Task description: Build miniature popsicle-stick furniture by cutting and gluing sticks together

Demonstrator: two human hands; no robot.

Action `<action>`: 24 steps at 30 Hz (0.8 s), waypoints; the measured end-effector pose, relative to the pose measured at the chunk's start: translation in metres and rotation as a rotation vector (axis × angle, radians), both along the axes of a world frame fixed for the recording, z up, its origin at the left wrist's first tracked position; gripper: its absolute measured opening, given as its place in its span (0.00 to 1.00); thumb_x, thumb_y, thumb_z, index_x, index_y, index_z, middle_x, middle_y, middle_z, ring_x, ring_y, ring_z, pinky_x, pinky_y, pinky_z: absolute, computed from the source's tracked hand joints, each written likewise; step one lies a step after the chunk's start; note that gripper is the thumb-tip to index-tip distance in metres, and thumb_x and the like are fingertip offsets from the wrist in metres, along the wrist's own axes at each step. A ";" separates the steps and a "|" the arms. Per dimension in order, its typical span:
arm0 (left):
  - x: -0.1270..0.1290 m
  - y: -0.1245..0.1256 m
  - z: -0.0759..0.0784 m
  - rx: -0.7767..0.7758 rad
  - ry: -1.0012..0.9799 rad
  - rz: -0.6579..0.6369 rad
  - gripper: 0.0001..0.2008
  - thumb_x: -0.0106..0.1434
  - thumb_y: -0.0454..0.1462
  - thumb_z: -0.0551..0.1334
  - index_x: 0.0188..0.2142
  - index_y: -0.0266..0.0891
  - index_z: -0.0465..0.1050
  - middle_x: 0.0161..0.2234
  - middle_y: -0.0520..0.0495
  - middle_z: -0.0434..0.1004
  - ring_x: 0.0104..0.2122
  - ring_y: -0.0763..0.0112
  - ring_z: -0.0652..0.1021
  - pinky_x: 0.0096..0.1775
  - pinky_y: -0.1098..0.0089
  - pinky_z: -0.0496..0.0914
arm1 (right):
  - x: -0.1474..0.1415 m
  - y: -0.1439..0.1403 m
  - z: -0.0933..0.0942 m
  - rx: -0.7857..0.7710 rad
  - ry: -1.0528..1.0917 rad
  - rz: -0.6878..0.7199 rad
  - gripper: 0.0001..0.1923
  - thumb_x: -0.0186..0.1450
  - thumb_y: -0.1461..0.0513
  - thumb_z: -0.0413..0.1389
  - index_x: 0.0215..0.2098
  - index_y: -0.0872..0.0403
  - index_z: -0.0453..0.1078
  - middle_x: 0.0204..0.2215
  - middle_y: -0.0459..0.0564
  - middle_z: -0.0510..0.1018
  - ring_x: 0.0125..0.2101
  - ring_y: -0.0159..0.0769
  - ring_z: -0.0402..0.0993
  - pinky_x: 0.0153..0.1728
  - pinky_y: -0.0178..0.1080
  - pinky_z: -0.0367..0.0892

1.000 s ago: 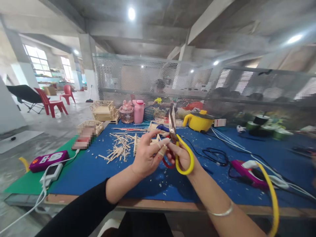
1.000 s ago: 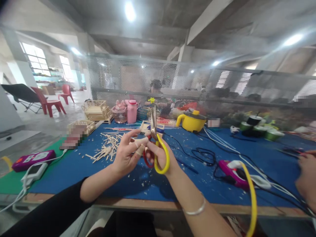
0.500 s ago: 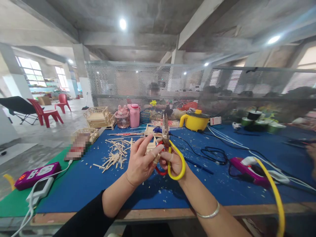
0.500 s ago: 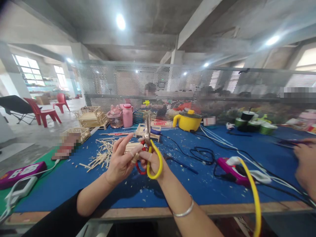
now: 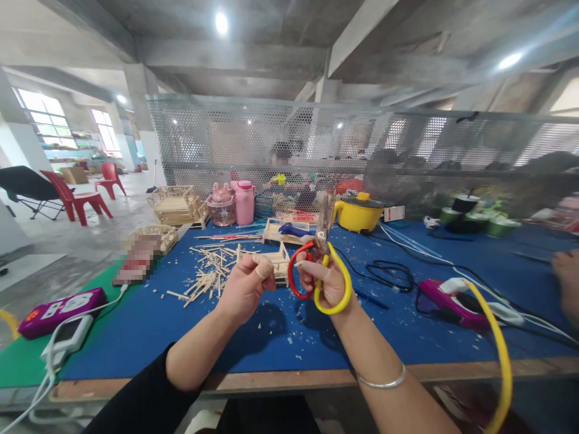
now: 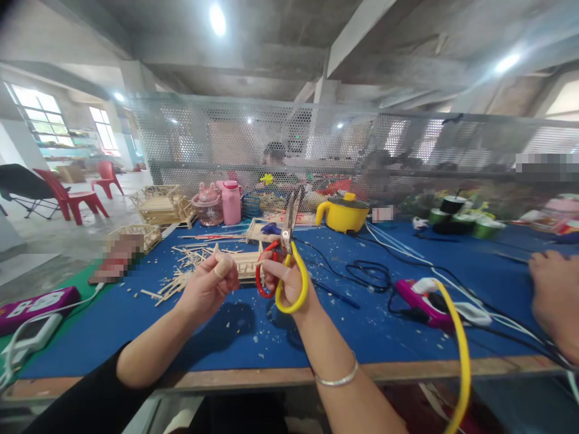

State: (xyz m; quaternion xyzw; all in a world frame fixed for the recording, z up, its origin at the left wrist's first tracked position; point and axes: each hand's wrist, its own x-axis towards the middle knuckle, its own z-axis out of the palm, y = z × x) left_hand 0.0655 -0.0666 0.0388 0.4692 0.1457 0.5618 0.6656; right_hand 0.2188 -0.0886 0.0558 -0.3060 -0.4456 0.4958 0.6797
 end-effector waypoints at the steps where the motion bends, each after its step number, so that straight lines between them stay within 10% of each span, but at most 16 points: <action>1: 0.000 0.001 0.000 -0.019 0.014 -0.015 0.22 0.49 0.48 0.72 0.20 0.35 0.66 0.17 0.56 0.67 0.17 0.82 0.67 0.23 0.77 0.64 | 0.000 0.000 0.000 -0.005 -0.004 0.001 0.29 0.45 0.63 0.66 0.45 0.49 0.66 0.22 0.37 0.73 0.14 0.22 0.59 0.11 0.26 0.56; 13: 0.002 -0.004 0.003 -0.098 0.041 -0.044 0.24 0.51 0.52 0.69 0.38 0.35 0.75 0.25 0.49 0.78 0.19 0.79 0.71 0.24 0.76 0.66 | 0.000 0.001 -0.008 0.043 -0.090 -0.010 0.26 0.48 0.62 0.67 0.43 0.49 0.65 0.24 0.38 0.73 0.14 0.22 0.61 0.12 0.28 0.58; 24: 0.000 -0.005 -0.003 0.083 0.424 -0.048 0.22 0.58 0.53 0.62 0.23 0.36 0.67 0.19 0.54 0.64 0.17 0.80 0.64 0.19 0.77 0.59 | -0.009 -0.006 -0.006 0.094 -0.309 -0.012 0.25 0.52 0.61 0.67 0.44 0.47 0.63 0.27 0.38 0.71 0.17 0.24 0.63 0.15 0.29 0.59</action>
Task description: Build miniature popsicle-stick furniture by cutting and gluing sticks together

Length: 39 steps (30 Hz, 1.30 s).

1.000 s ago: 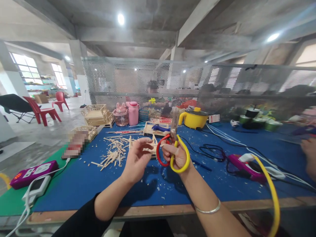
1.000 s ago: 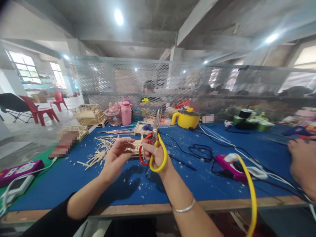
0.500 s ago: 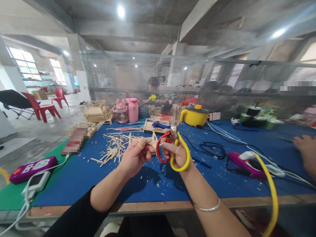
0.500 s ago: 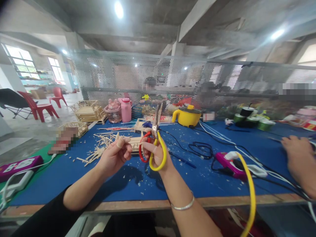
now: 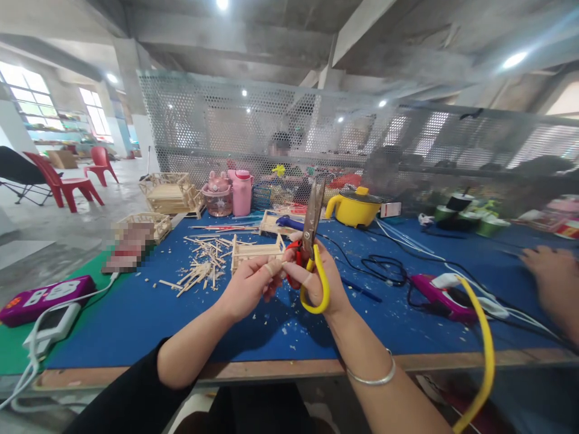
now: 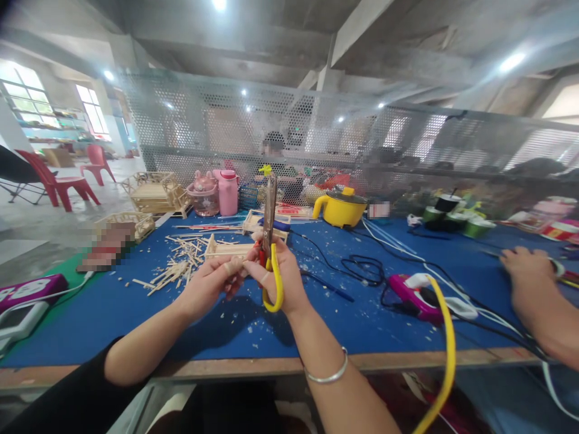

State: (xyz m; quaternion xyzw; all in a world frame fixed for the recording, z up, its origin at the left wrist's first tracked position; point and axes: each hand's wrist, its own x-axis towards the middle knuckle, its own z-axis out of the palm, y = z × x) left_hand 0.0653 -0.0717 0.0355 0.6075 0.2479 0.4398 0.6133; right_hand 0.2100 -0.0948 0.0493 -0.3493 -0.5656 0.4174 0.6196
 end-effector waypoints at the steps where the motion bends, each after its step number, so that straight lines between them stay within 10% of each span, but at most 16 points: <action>1: 0.000 -0.001 0.001 0.022 0.007 0.009 0.22 0.58 0.53 0.62 0.23 0.35 0.68 0.19 0.54 0.64 0.17 0.80 0.63 0.20 0.77 0.59 | 0.000 0.000 0.000 -0.007 -0.001 -0.004 0.25 0.51 0.61 0.67 0.44 0.47 0.63 0.27 0.38 0.71 0.18 0.24 0.64 0.15 0.30 0.59; 12: 0.002 0.003 -0.002 0.123 -0.077 0.102 0.19 0.58 0.51 0.64 0.26 0.36 0.69 0.20 0.55 0.66 0.19 0.80 0.65 0.23 0.76 0.62 | -0.002 -0.003 -0.005 0.018 -0.040 -0.097 0.21 0.56 0.55 0.64 0.43 0.47 0.61 0.30 0.41 0.68 0.23 0.27 0.62 0.23 0.33 0.60; 20: -0.003 -0.002 0.009 0.156 -0.211 0.221 0.17 0.54 0.48 0.68 0.25 0.36 0.70 0.21 0.55 0.69 0.21 0.80 0.68 0.27 0.76 0.66 | 0.010 -0.041 -0.018 0.043 -0.537 -0.064 0.22 0.64 0.45 0.53 0.48 0.49 0.62 0.34 0.47 0.67 0.33 0.35 0.64 0.34 0.37 0.63; 39: -0.013 -0.003 0.007 0.616 0.104 0.253 0.10 0.64 0.36 0.59 0.27 0.36 0.70 0.24 0.51 0.76 0.23 0.79 0.71 0.26 0.79 0.65 | 0.002 -0.045 -0.023 0.067 -0.534 0.049 0.28 0.63 0.40 0.49 0.50 0.50 0.62 0.33 0.46 0.64 0.32 0.34 0.59 0.32 0.36 0.61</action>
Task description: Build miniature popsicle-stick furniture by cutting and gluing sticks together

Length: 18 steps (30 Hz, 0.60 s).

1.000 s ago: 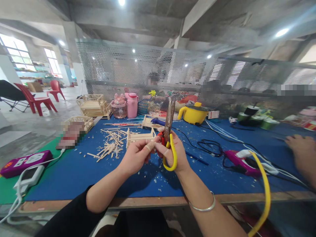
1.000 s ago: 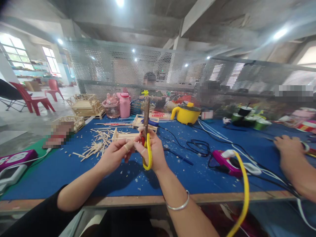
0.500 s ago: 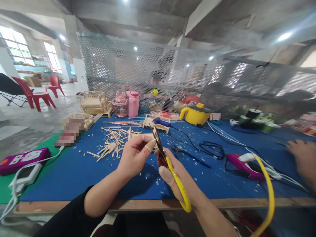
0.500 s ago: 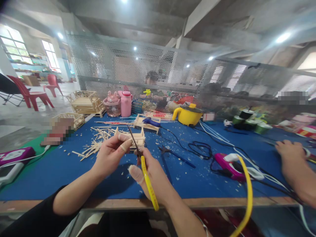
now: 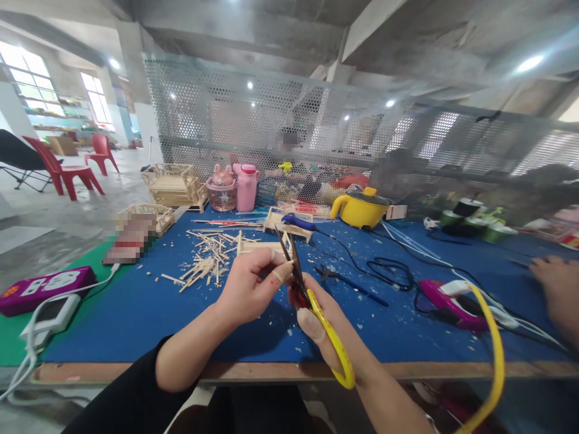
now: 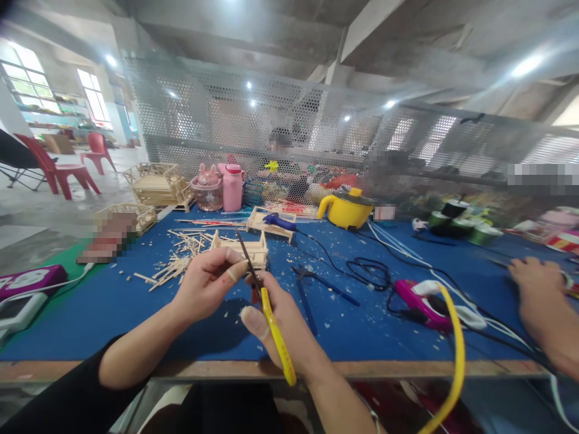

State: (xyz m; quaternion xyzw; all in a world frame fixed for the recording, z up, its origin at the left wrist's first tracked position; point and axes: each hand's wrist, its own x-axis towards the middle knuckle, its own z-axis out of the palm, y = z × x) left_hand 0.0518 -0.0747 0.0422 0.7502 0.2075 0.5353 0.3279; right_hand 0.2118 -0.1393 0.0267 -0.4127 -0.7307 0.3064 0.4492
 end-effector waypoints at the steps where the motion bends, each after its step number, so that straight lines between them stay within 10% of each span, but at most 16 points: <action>1: 0.000 0.000 0.000 0.001 0.003 -0.015 0.10 0.64 0.36 0.59 0.27 0.36 0.70 0.24 0.51 0.75 0.23 0.79 0.71 0.26 0.79 0.64 | 0.000 0.000 -0.001 0.002 0.008 0.004 0.28 0.63 0.40 0.49 0.50 0.50 0.63 0.32 0.46 0.64 0.32 0.34 0.59 0.32 0.36 0.61; 18: -0.001 0.003 -0.002 0.108 0.091 0.082 0.11 0.63 0.36 0.60 0.25 0.36 0.68 0.20 0.55 0.66 0.21 0.80 0.63 0.25 0.78 0.59 | -0.011 0.001 -0.019 0.028 -0.012 -0.228 0.21 0.68 0.45 0.44 0.33 0.53 0.64 0.21 0.41 0.63 0.22 0.29 0.57 0.23 0.33 0.56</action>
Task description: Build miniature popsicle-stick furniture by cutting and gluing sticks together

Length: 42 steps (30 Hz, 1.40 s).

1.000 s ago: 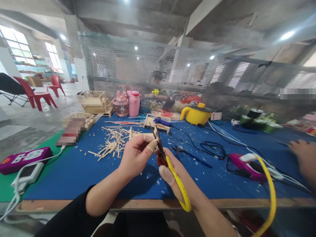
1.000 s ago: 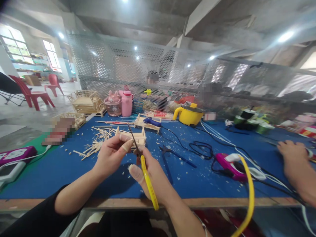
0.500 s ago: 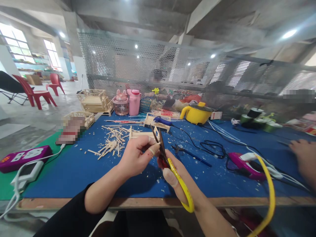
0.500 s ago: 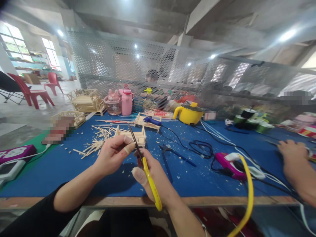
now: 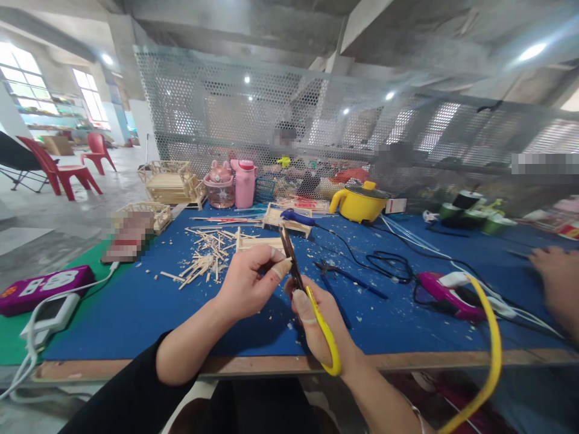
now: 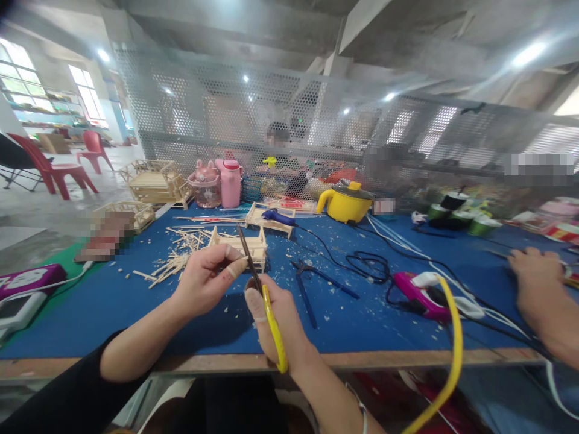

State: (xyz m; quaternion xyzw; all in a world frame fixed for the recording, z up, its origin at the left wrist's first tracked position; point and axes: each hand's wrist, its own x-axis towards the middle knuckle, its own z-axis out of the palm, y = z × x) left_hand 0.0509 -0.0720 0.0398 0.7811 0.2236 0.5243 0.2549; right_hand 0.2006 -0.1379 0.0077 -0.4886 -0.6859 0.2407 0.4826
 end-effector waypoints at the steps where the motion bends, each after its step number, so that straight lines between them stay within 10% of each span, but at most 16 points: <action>1: 0.001 0.000 0.000 -0.002 -0.011 -0.006 0.11 0.63 0.36 0.60 0.25 0.36 0.68 0.20 0.55 0.66 0.21 0.80 0.63 0.25 0.78 0.59 | 0.000 0.000 0.003 0.001 0.024 -0.025 0.21 0.68 0.45 0.45 0.35 0.52 0.65 0.22 0.41 0.63 0.22 0.29 0.57 0.23 0.33 0.56; 5: 0.002 0.002 -0.001 -0.086 -0.086 -0.016 0.10 0.63 0.39 0.60 0.26 0.37 0.70 0.20 0.54 0.67 0.21 0.79 0.64 0.25 0.77 0.61 | 0.020 0.000 0.023 -0.014 0.070 -0.270 0.21 0.64 0.44 0.49 0.41 0.52 0.64 0.23 0.42 0.67 0.23 0.31 0.63 0.27 0.34 0.61; 14: 0.005 0.008 -0.008 -0.263 -0.275 0.084 0.12 0.63 0.44 0.61 0.30 0.37 0.73 0.20 0.55 0.64 0.19 0.79 0.63 0.22 0.76 0.59 | 0.125 -0.008 0.023 -0.389 -0.661 -0.538 0.13 0.54 0.56 0.58 0.36 0.51 0.65 0.22 0.45 0.76 0.23 0.37 0.72 0.25 0.35 0.63; 25: 0.004 0.014 -0.006 -0.479 -0.290 0.079 0.20 0.61 0.53 0.60 0.28 0.37 0.70 0.17 0.56 0.64 0.16 0.81 0.63 0.19 0.77 0.57 | 0.121 0.068 0.061 -0.336 -1.099 -0.564 0.10 0.52 0.61 0.63 0.33 0.52 0.79 0.34 0.58 0.82 0.33 0.46 0.77 0.28 0.39 0.61; 32: 0.014 0.013 -0.011 -0.762 -0.286 -0.221 0.26 0.56 0.60 0.60 0.27 0.38 0.64 0.17 0.56 0.67 0.13 0.82 0.64 0.15 0.79 0.56 | 0.033 0.073 0.075 0.008 -0.259 0.205 0.13 0.61 0.56 0.57 0.41 0.52 0.77 0.31 0.46 0.81 0.30 0.32 0.75 0.33 0.36 0.68; 42: 0.018 0.008 -0.016 -0.627 -0.069 -0.183 0.25 0.63 0.58 0.53 0.26 0.38 0.65 0.18 0.55 0.66 0.15 0.81 0.65 0.17 0.77 0.57 | 0.026 0.074 0.044 -0.045 0.210 0.217 0.10 0.57 0.56 0.61 0.30 0.54 0.72 0.24 0.42 0.75 0.25 0.29 0.70 0.33 0.36 0.69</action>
